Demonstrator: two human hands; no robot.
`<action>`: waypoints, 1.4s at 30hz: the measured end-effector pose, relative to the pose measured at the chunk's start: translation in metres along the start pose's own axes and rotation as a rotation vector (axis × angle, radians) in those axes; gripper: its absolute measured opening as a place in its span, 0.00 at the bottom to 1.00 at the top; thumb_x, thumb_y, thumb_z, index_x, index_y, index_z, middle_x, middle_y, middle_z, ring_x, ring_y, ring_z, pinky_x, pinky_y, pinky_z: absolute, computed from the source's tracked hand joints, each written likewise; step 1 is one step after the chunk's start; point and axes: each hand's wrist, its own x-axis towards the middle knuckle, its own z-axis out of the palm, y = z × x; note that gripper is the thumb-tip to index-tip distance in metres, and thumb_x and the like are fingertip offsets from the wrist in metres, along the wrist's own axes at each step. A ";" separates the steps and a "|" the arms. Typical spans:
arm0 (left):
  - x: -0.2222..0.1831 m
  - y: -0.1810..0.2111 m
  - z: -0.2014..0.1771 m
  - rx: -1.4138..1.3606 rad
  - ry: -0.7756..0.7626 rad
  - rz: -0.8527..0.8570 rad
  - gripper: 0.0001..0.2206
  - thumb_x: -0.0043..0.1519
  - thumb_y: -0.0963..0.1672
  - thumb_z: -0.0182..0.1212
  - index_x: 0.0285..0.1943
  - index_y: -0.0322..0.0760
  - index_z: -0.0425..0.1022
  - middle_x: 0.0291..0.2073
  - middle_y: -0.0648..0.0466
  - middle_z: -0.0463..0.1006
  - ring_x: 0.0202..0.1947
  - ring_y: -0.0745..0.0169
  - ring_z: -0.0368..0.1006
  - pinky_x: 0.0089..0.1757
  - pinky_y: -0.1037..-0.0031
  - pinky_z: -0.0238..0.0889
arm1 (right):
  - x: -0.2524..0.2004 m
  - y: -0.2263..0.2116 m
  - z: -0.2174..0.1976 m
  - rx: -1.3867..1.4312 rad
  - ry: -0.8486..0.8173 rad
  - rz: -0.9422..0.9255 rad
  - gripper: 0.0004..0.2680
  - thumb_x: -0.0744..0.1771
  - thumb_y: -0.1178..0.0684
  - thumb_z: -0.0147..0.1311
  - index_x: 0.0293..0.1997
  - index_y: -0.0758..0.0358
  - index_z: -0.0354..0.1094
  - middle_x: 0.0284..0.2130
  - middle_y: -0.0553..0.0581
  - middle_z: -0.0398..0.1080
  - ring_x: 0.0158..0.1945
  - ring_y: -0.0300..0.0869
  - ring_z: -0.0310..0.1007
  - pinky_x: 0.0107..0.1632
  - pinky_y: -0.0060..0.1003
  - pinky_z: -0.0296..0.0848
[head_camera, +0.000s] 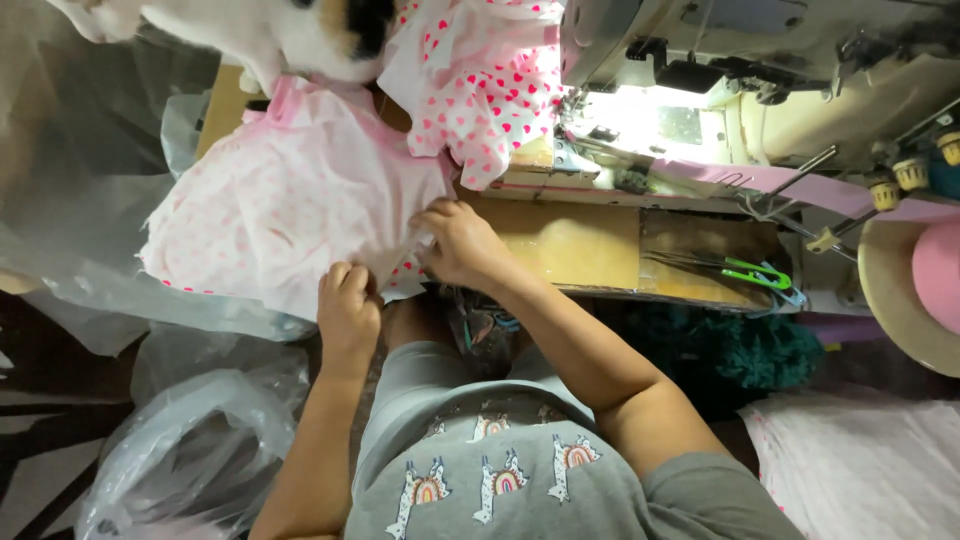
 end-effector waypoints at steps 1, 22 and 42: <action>0.002 0.004 -0.010 -0.138 -0.094 -0.132 0.06 0.49 0.39 0.55 0.31 0.41 0.63 0.31 0.52 0.65 0.35 0.49 0.68 0.40 0.64 0.64 | -0.001 -0.012 -0.002 -0.193 -0.016 0.021 0.15 0.59 0.49 0.58 0.49 0.50 0.73 0.41 0.58 0.71 0.46 0.57 0.75 0.43 0.50 0.78; 0.153 0.151 0.079 -0.065 0.023 0.876 0.19 0.62 0.42 0.50 0.62 0.36 0.75 0.60 0.45 0.75 0.63 0.48 0.69 0.60 0.60 0.58 | -0.137 0.040 -0.066 1.410 0.496 0.677 0.09 0.68 0.59 0.53 0.53 0.68 0.71 0.39 0.64 0.78 0.39 0.49 0.80 0.40 0.47 0.79; 0.100 0.126 0.095 0.165 0.340 0.609 0.12 0.66 0.42 0.49 0.55 0.46 0.75 0.63 0.31 0.68 0.63 0.27 0.65 0.59 0.46 0.50 | -0.144 0.050 -0.104 1.156 0.572 0.703 0.04 0.68 0.59 0.54 0.33 0.63 0.67 0.15 0.53 0.62 0.16 0.37 0.65 0.19 0.28 0.65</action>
